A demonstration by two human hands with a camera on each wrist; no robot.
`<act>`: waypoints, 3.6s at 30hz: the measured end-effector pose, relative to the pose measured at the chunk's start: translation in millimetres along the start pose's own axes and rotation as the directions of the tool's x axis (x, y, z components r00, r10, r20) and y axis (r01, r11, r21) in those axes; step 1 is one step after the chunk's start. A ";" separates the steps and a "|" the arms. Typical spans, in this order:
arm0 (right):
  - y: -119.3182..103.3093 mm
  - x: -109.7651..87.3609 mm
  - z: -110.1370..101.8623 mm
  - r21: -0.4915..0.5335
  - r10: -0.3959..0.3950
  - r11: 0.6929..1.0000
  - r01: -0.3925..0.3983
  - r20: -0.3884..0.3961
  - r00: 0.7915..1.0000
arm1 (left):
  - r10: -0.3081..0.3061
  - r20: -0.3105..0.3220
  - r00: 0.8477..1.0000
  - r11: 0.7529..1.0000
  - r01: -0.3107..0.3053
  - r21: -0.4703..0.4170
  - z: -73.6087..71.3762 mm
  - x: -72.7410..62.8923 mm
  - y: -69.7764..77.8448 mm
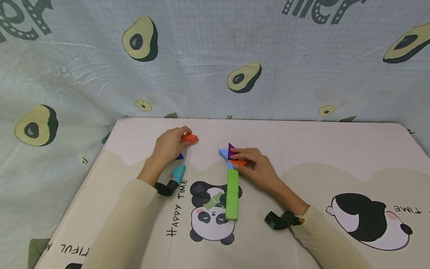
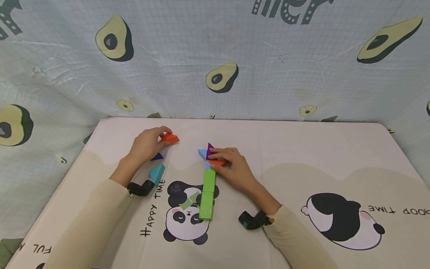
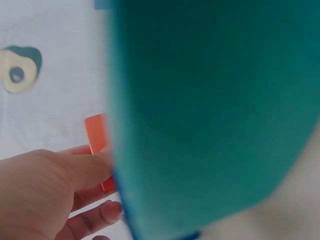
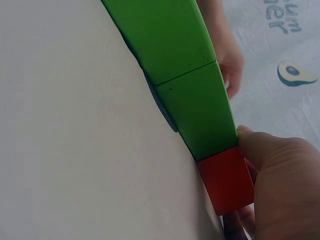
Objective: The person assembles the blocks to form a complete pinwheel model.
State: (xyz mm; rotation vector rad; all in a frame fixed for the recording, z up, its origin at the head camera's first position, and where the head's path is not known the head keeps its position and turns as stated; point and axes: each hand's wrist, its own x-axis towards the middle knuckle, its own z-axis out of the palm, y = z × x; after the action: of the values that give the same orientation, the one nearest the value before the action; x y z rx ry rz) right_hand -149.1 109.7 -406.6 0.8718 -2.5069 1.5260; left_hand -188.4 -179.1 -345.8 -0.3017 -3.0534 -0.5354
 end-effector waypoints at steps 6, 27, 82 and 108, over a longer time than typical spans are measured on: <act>0.0 -0.5 -0.5 0.001 0.002 1.000 -0.002 0.001 1.000 | 0.147 -0.071 0.987 0.989 -0.145 0.029 -10.5 -4.9 22.9; -0.8 0.3 0.1 -0.023 0.018 1.000 -0.018 0.001 1.000 | 0.257 -0.064 0.964 0.966 -0.255 0.036 19.5 -37.6 58.7; -0.6 1.5 0.1 0.016 -0.027 1.000 0.027 0.004 1.000 | 0.079 -0.023 0.997 0.899 -0.081 -0.429 54.1 -31.5 48.9; -43.4 1.2 -7.3 0.024 0.003 1.000 -0.003 0.016 1.000 | 0.087 -0.048 0.995 0.901 -0.099 -0.421 56.5 -30.5 48.3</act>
State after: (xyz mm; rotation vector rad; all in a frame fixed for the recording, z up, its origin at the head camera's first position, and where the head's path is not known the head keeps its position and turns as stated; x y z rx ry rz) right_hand -129.8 100.4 -368.1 0.8871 -2.5067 1.5594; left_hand -148.6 -121.0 -384.6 -0.4406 -2.8445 -1.1857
